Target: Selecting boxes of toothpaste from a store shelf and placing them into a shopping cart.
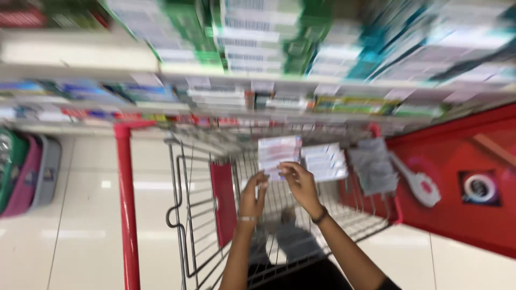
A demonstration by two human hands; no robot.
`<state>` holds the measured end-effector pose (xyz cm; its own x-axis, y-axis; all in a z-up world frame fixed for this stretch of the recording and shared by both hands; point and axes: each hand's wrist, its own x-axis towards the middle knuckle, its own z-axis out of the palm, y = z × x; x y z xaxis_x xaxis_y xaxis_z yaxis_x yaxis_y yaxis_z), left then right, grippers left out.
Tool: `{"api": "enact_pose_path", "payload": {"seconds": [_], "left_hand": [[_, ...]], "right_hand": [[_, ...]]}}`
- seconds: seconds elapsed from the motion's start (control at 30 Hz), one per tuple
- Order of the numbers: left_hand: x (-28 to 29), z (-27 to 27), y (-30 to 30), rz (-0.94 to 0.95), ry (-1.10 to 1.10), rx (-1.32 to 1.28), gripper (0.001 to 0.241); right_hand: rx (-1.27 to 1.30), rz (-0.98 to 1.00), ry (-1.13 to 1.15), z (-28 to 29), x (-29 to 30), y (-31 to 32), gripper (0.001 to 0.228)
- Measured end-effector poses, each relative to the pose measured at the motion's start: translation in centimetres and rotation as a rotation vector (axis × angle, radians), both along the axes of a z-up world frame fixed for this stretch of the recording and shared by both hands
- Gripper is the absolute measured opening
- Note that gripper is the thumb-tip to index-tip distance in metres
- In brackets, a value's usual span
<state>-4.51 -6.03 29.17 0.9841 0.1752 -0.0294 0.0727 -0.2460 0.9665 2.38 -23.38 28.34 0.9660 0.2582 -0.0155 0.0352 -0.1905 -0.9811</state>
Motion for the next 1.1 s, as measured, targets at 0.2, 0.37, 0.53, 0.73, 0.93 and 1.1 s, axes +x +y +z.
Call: {"api": "enact_pose_path", "payload": {"seconds": [0.2,0.37,0.53,0.73,0.93,1.1], "left_hand": [[4.2,18.0,1.1,-0.023,-0.581,0.268,0.036],[10.2,32.5,3.0,0.151,-0.846,0.315,0.033],[18.5,36.6,4.6,0.198,-0.898,0.398,0.056],[21.1,37.3,3.9,0.385,-0.845,0.637,0.061],[14.2,36.7,3.2,0.228,-0.889,0.202,0.048],[7.2,28.7,2.2,0.256,-0.777,0.063,0.046]], "right_hand": [[0.115,-0.111,-0.317,19.3,3.2,-1.8,0.019],[0.04,-0.212,-0.707,32.4,7.7,-0.9,0.025],[-0.242,-0.351,-1.105,39.7,14.0,0.6,0.036],[-0.576,-0.308,-0.87,41.1,18.4,1.6,0.057],[-0.125,-0.369,-0.992,39.4,11.8,0.3,0.051],[-0.141,-0.312,-0.68,31.8,4.1,-2.0,0.048]]}}
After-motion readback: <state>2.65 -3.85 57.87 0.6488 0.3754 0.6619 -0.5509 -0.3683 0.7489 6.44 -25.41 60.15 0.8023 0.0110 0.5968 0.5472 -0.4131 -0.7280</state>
